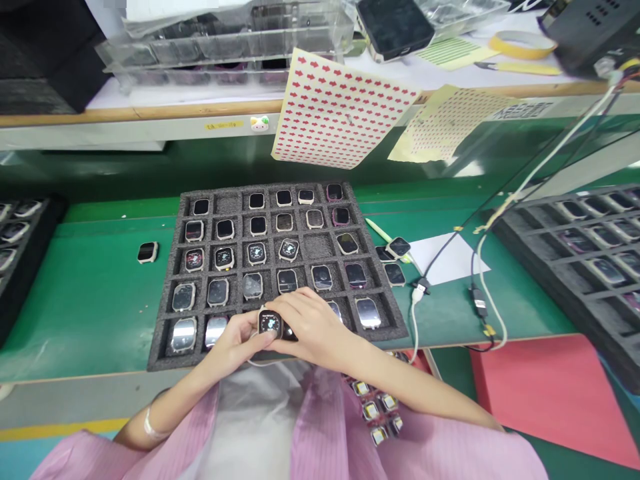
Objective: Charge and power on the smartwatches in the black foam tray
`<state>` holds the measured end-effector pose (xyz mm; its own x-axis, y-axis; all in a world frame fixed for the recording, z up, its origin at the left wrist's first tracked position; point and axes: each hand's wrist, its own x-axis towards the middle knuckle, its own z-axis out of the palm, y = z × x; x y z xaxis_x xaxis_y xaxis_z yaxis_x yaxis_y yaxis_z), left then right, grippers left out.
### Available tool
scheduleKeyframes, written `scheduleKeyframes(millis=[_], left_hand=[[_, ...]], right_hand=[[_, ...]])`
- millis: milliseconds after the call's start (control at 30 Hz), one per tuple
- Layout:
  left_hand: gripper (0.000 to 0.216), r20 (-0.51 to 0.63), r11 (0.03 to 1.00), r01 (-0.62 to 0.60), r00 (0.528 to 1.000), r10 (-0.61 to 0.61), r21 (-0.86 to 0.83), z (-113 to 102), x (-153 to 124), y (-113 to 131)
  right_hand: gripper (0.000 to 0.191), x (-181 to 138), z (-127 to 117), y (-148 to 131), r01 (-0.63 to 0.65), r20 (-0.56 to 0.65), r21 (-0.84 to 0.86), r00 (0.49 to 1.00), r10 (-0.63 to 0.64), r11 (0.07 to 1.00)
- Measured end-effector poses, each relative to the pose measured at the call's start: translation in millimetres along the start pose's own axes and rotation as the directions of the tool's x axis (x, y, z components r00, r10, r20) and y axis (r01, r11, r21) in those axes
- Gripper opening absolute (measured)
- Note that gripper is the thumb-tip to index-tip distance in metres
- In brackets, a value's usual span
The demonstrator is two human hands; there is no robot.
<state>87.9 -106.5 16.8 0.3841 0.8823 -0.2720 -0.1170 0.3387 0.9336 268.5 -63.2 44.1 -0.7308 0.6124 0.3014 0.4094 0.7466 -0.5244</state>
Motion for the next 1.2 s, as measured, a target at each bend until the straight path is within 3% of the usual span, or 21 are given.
scheduleKeyframes(millis=[433, 567, 700, 833, 1000, 1133, 1200], left_hand=[[0.025, 0.018, 0.999, -0.019, 1.0, 0.018, 0.035, 1.0, 0.1, -0.5], [0.026, 0.024, 0.996, -0.04, 0.999, 0.038, 0.075, 2.7, -0.2, 0.2], [0.032, 0.066, 0.994, -0.046, 0.997, 0.04, 0.102, 4.6, -1.5, 0.7], [0.028, 0.071, 0.994, -0.02, 0.997, 0.013, 0.112, 5.5, -2.4, 0.6], [0.032, 0.026, 0.994, -0.013, 1.0, 0.01, 0.104, 8.2, -2.7, -2.5], [0.036, 0.03, 0.999, -0.018, 0.999, 0.017, 0.027, 12.3, -1.3, -10.8], [0.034, 0.018, 0.999, -0.029, 0.999, 0.03, -0.023, 14.6, 0.1, -14.9]], right_hand=[[0.037, -2.1, 2.2, -0.7, 0.01, -0.016, -0.011, 1.0, -0.01, 1.0], [0.036, -2.6, -6.2, -0.9, -0.012, 0.033, 0.035, 0.999, 0.011, 0.999], [0.042, 2.4, -31.9, 30.2, -0.078, 0.019, 0.114, 0.997, 0.076, 0.99], [0.042, 7.9, -54.6, 89.1, -0.235, -0.11, -0.081, 0.968, 0.226, 0.969], [0.046, 7.0, -79.2, 124.2, -0.216, 0.103, -0.254, 0.963, 0.249, 0.943], [0.036, 2.6, -105.7, 128.2, -0.229, 0.301, -0.321, 0.895, 0.328, 0.919], [0.038, 1.7, -113.6, 131.5, -0.241, 0.331, -0.369, 0.868, 0.37, 0.898]])
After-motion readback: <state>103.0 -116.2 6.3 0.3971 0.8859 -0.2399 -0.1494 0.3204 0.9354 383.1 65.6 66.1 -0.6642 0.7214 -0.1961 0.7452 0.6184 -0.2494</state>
